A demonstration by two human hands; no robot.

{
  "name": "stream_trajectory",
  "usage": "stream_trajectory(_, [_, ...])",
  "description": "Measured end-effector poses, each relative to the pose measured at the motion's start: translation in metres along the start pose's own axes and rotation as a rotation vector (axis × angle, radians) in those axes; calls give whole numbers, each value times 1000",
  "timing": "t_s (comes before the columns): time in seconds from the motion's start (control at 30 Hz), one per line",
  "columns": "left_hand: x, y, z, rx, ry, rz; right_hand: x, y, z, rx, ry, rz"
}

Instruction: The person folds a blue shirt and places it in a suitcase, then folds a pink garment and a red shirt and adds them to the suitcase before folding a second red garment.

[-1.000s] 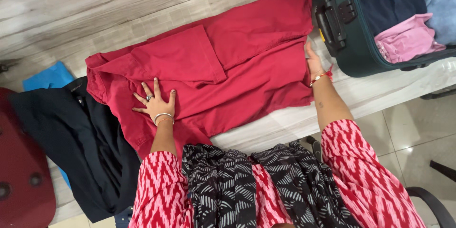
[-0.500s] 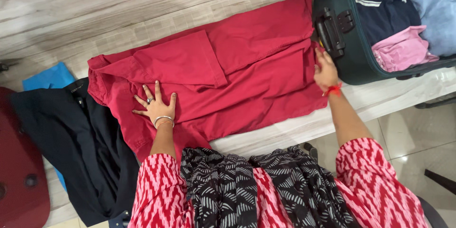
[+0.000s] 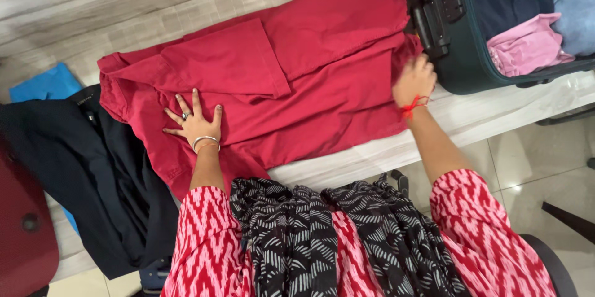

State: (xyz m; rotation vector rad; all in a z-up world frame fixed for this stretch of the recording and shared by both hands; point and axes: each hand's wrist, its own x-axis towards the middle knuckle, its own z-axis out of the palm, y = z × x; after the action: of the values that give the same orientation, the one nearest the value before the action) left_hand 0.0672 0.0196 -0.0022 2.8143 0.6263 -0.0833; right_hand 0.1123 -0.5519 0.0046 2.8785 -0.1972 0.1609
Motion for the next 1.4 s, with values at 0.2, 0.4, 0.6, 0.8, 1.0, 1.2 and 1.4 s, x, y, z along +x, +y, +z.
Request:
stream_trajectory(0.2, [-1, 0, 0, 20, 0, 4, -44, -107, -66, 422, 92, -526])
stream_trajectory(0.4, [-1, 1, -1, 10, -11, -2, -58, -42, -23, 475, -97, -386])
stream_trajectory(0.6, [17, -21, 4, -61, -117, 15, -78, 60, 25, 487, -89, 72])
stream_trajectory(0.8, [-45, -87, -8, -663, 244, 141, -88, 61, 34, 752, -53, 509])
stream_trajectory(1.0, [-184, -114, 7, -147, 401, -239, -85, 69, 36, 1075, -437, 601])
stream_trajectory(1.2, [-263, -87, 103, -1617, -156, 154, -82, 67, 43, 1166, -435, 600])
stream_trajectory(1.4, [-349, -141, 95, -742, 43, -448, -83, 69, 34, 1216, -432, 535])
